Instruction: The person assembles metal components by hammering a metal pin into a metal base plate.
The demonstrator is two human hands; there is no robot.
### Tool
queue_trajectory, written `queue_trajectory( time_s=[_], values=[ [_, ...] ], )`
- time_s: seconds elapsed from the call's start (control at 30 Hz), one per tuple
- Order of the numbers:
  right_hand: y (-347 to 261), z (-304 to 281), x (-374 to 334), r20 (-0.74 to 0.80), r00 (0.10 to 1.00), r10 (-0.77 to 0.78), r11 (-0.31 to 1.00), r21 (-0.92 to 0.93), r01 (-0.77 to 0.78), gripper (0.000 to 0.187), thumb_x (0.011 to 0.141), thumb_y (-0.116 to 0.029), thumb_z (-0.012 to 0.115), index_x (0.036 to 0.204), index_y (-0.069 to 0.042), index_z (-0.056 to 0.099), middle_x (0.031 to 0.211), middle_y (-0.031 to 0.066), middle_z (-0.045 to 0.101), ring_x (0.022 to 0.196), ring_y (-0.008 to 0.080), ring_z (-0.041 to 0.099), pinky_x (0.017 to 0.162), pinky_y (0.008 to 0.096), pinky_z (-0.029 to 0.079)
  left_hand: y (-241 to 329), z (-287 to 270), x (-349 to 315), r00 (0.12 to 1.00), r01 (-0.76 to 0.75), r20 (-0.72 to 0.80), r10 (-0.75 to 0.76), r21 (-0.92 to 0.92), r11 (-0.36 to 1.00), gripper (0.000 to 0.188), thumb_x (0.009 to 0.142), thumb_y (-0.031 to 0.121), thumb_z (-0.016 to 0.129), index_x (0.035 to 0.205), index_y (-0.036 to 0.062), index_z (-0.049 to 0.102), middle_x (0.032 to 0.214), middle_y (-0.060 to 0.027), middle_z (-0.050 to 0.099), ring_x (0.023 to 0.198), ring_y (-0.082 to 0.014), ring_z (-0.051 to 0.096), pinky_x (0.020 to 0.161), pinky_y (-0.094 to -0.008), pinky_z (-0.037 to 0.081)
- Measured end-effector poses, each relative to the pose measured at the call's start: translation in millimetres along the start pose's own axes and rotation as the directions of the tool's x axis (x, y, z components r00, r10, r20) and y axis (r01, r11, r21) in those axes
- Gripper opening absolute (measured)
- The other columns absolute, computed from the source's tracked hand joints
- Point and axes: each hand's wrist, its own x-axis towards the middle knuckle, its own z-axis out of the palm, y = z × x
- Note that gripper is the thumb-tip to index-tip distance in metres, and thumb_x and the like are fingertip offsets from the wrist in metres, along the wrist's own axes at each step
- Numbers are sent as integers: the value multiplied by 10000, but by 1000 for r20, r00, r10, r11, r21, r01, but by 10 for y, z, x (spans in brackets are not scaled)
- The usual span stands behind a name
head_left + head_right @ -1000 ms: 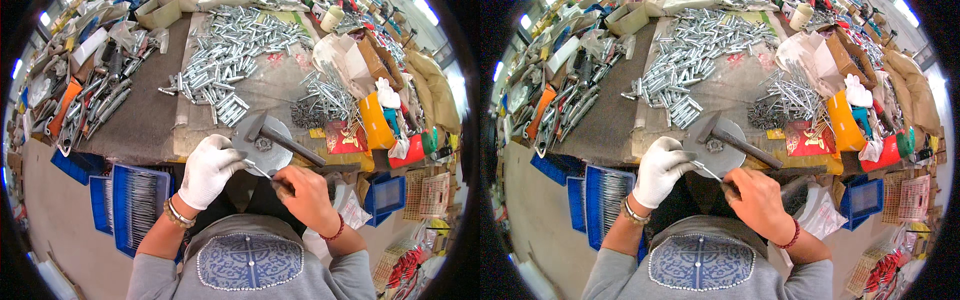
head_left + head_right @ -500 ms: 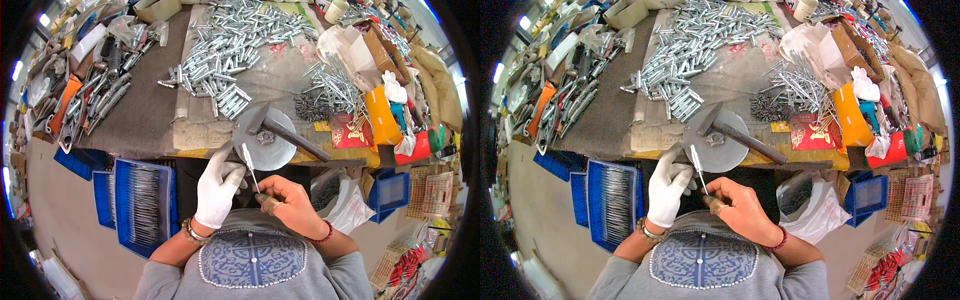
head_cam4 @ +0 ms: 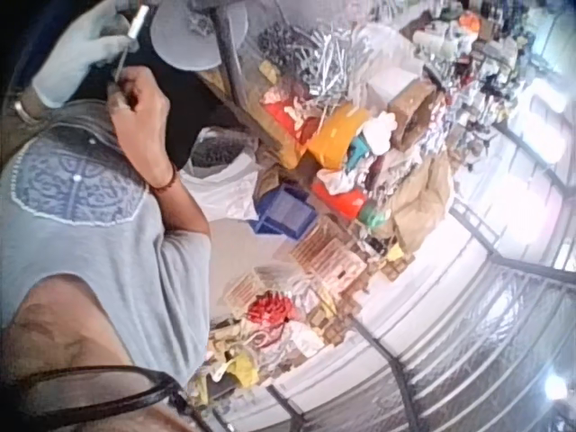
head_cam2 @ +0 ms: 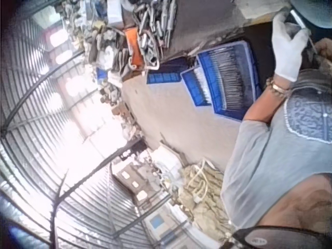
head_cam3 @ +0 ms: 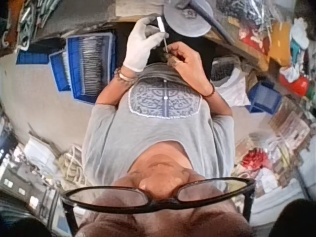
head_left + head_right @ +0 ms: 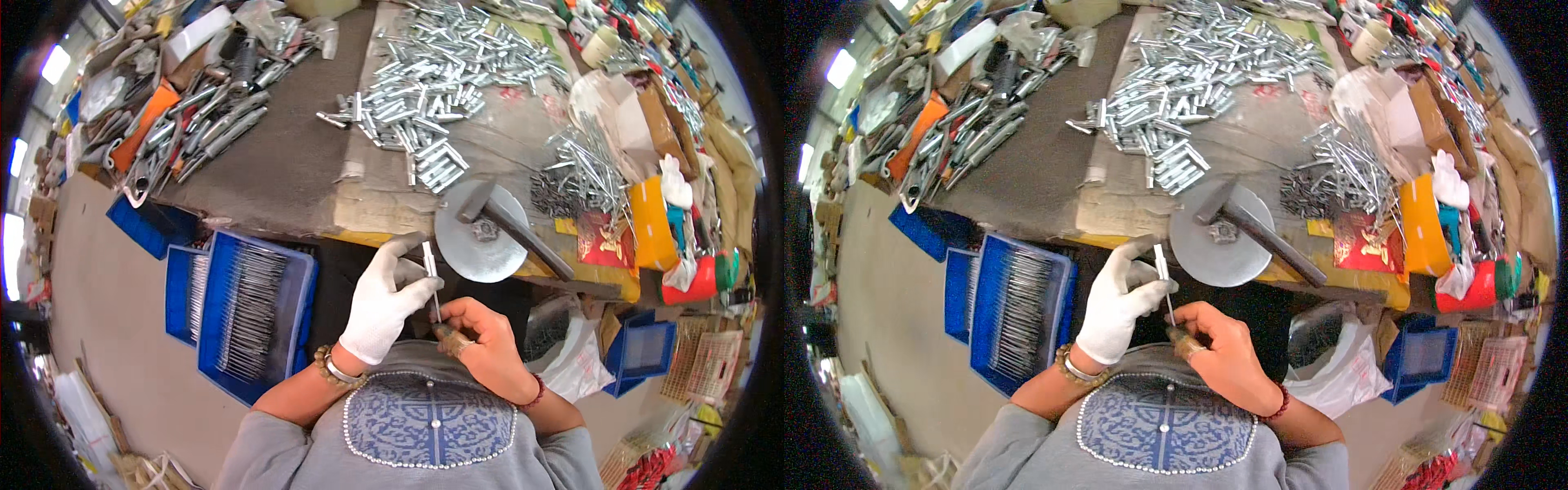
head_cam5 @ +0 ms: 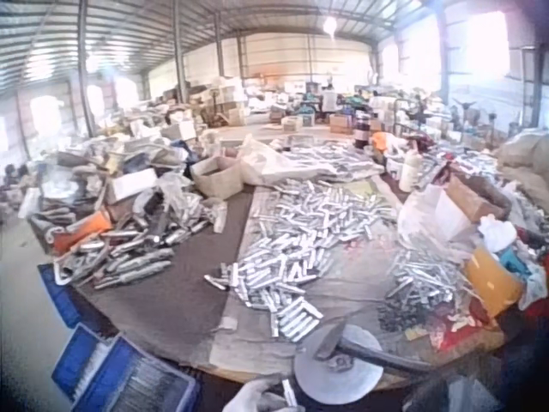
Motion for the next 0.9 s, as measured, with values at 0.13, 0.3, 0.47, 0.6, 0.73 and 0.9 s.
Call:
queue_trajectory(
  time_s=[0.13, 0.3, 0.47, 0.6, 0.73, 0.9],
  values=[
    [-180, -103, 48, -24, 898, -439, 819, -422, 389, 336, 884, 72, 744, 1208, -15, 753, 958, 101, 748, 833, 196, 725, 736, 322, 567, 56, -64, 27, 997, -78, 1, 78, -37, 996, 699, 944, 101, 755, 1564, -32, 459, 1044, -105, 746, 893, -124, 664, 786, -263, 534],
    [-512, -483, 82, 65, 828, -557, 554, -713, 429, 407, 807, -27, 760, 1211, -72, 769, 930, 126, 665, 866, 351, 677, 764, 456, 567, 201, -61, 230, 972, -224, -12, 234, 250, 942, 420, 901, 105, 849, 1257, -22, 668, 971, -64, 724, 830, -117, 694, 778, -292, 590],
    [-597, -819, 239, 125, 832, -541, 490, -757, 432, 373, 816, 10, 718, 1177, -76, 763, 962, 120, 673, 911, 346, 679, 794, 451, 573, 294, -1, 440, 943, -313, 68, 324, 505, 805, 316, 845, 118, 918, 1071, 7, 727, 976, -65, 710, 898, -155, 681, 841, -306, 563],
    [-525, -921, 311, 168, 836, -522, 482, -751, 451, 333, 820, 0, 718, 1135, -97, 766, 982, 114, 676, 954, 323, 701, 816, 454, 579, 286, -28, 546, 814, -513, 251, 523, 734, 446, 264, 767, 178, 935, 912, 44, 758, 873, -97, 675, 843, -314, 663, 758, -394, 523],
    [-512, -941, 344, 15, 821, -571, 444, -835, 325, 339, 819, -25, 731, 1144, -112, 771, 982, 92, 667, 960, 311, 695, 813, 452, 574, 267, -104, 581, 748, -608, 368, 552, 713, 348, 213, 812, 171, 888, 966, 78, 773, 883, -93, 679, 876, -312, 674, 778, -415, 540],
    [-466, -950, 531, -8, 686, -728, 280, -916, 286, 386, 810, -26, 742, 1189, -91, 769, 1008, 79, 649, 966, 308, 660, 843, 438, 556, 305, -186, 598, 700, -663, 454, 551, 699, 266, 228, 849, 149, 874, 1065, 105, 818, 903, -94, 699, 873, -305, 693, 769, -402, 554]
  ],
)
